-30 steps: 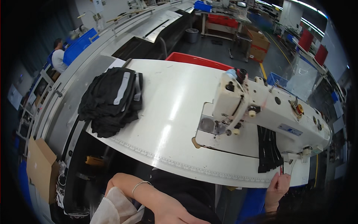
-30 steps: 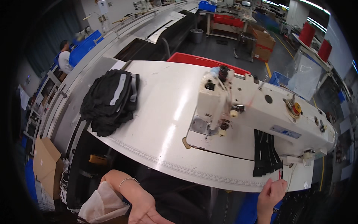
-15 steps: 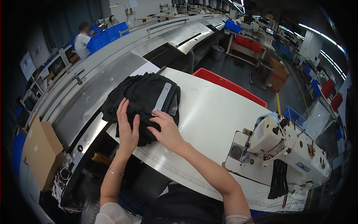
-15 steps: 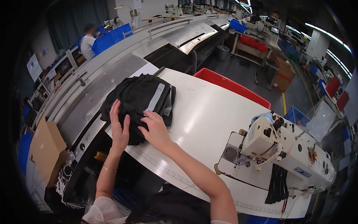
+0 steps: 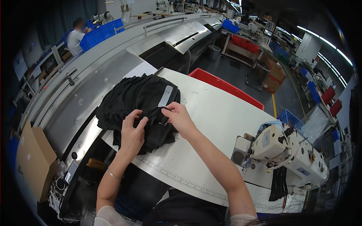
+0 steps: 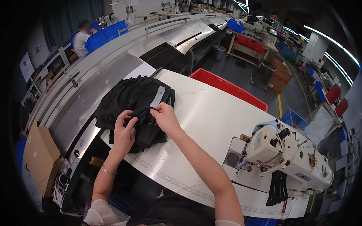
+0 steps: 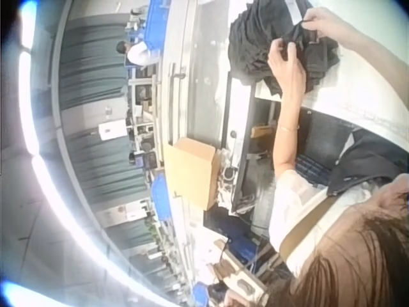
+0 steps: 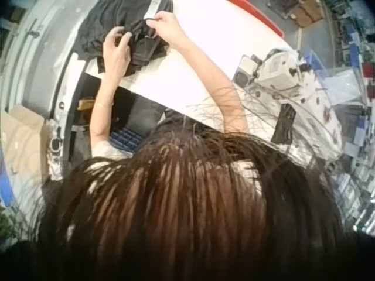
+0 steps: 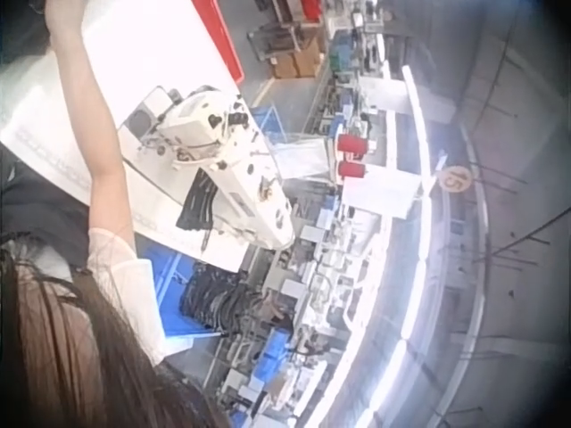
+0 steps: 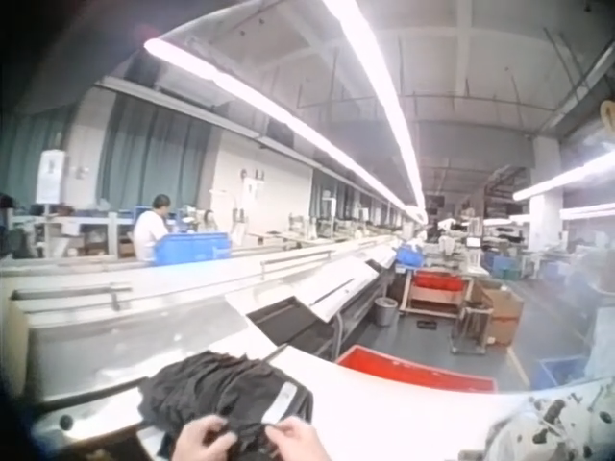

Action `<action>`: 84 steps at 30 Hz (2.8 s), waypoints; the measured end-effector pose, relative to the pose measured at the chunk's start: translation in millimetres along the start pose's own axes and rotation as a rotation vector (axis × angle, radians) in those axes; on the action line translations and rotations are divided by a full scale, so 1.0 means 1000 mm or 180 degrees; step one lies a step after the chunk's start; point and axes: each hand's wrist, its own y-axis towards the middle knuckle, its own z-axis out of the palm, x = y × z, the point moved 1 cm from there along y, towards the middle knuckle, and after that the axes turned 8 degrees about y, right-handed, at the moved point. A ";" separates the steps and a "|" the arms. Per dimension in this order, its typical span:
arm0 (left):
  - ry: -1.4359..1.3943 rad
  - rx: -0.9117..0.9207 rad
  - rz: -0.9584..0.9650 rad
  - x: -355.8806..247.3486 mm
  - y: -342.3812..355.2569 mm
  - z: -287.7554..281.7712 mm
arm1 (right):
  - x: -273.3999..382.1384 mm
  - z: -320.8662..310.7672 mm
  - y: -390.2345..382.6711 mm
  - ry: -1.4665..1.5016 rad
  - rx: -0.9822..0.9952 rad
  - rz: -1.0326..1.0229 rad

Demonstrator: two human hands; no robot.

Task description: Sewing small black leather components using an industrial sewing machine.

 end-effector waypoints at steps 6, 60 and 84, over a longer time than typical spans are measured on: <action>-0.0043 -0.0071 0.0928 0.005 0.002 -0.005 | 0.022 -0.029 0.030 0.1253 -0.1250 -0.0416; -0.0113 -0.0009 0.1841 -0.257 0.026 0.056 | -0.072 -0.141 -0.201 -0.4229 0.0547 -0.0933; -0.2236 0.2563 0.2164 -0.277 0.053 0.208 | -0.033 -0.229 -0.284 -0.5385 0.0227 -0.1607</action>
